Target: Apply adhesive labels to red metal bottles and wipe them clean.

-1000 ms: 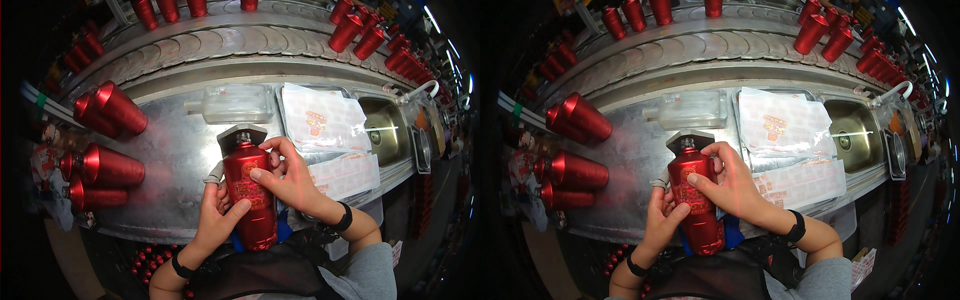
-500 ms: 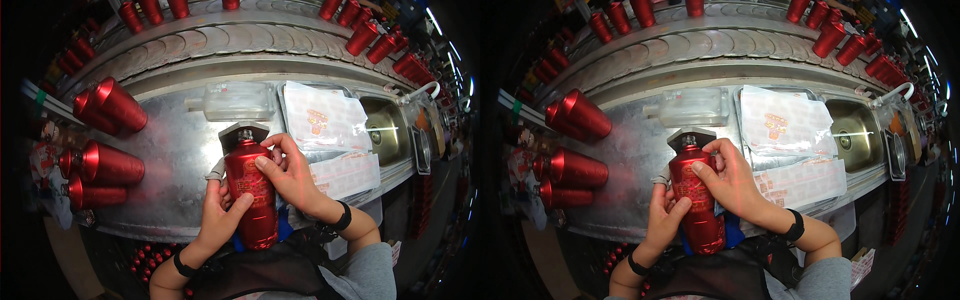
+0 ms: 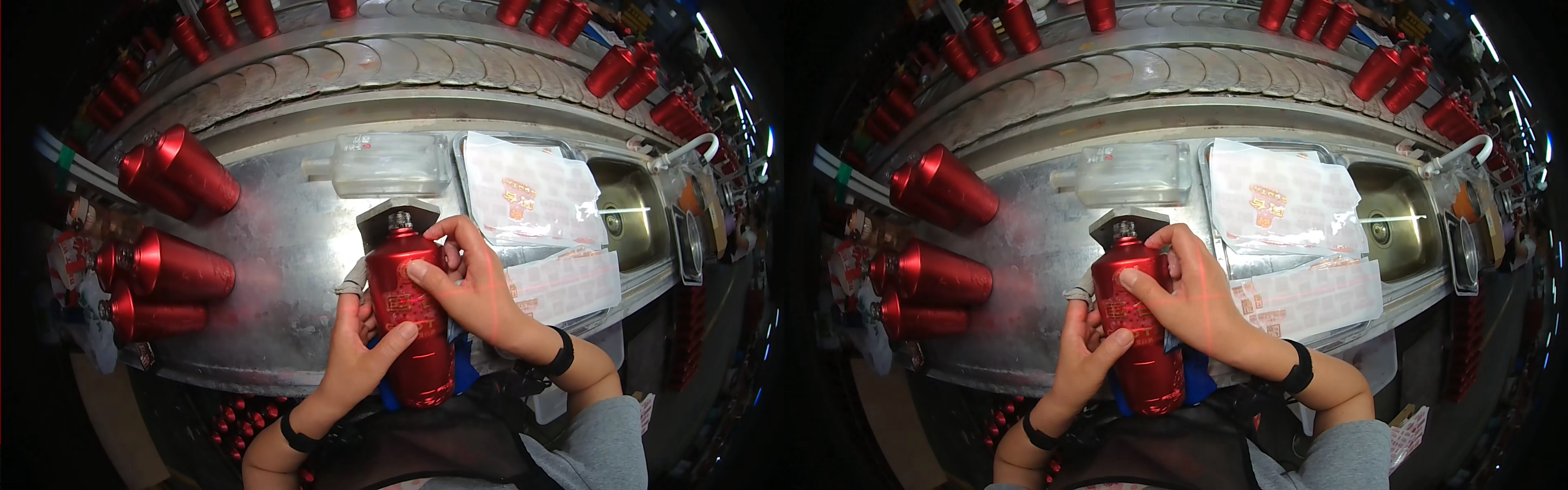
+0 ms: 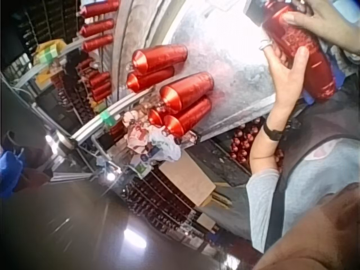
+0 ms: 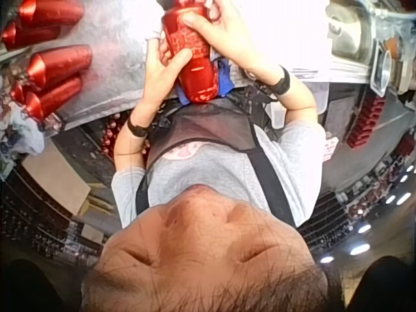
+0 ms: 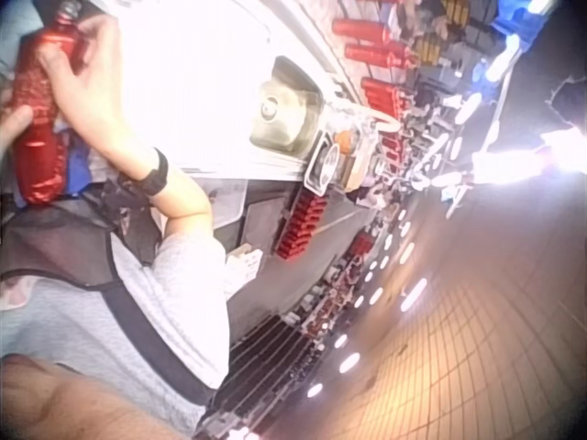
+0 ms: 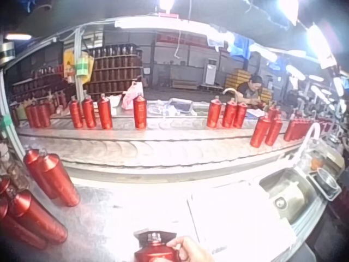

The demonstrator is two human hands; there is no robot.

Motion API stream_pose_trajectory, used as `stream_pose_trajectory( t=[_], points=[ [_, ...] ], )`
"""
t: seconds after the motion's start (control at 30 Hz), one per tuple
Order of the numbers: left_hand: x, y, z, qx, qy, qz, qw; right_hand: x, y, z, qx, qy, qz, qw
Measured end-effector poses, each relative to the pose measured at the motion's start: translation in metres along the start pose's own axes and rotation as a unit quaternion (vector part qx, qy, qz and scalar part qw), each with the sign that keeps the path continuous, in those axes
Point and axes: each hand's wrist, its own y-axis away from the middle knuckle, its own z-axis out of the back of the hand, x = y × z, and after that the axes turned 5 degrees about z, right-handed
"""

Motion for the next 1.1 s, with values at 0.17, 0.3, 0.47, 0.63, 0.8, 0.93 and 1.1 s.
stream_pose_trajectory(
  t=[0.17,0.3,0.47,0.63,0.8,0.93,1.1],
  points=[
    [-0.008,-0.012,0.004,-0.011,0.038,-0.019,0.999,0.0,0.006,0.005,0.033,-0.2,-0.05,0.978],
    [-0.015,-0.022,0.002,-0.02,0.044,-0.017,0.999,-0.006,0.009,0.006,0.042,-0.103,-0.008,0.994],
    [-0.01,-0.026,-0.002,-0.033,0.029,-0.013,0.999,-0.006,0.006,0.007,0.044,-0.14,-0.017,0.989],
    [-0.014,-0.028,-0.002,-0.043,0.03,-0.018,0.998,-0.012,0.0,0.007,0.038,-0.13,-0.005,0.991],
    [-0.019,-0.031,-0.008,-0.053,0.011,-0.012,0.998,-0.007,-0.003,0.008,0.042,-0.107,-0.021,0.993],
    [-0.019,-0.029,-0.006,-0.051,0.004,-0.009,0.999,-0.004,0.0,0.01,0.057,-0.105,-0.036,0.992],
    [-0.02,-0.029,-0.006,-0.037,0.002,-0.015,0.999,-0.004,0.0,0.01,0.047,-0.085,-0.015,0.995]
  ],
)
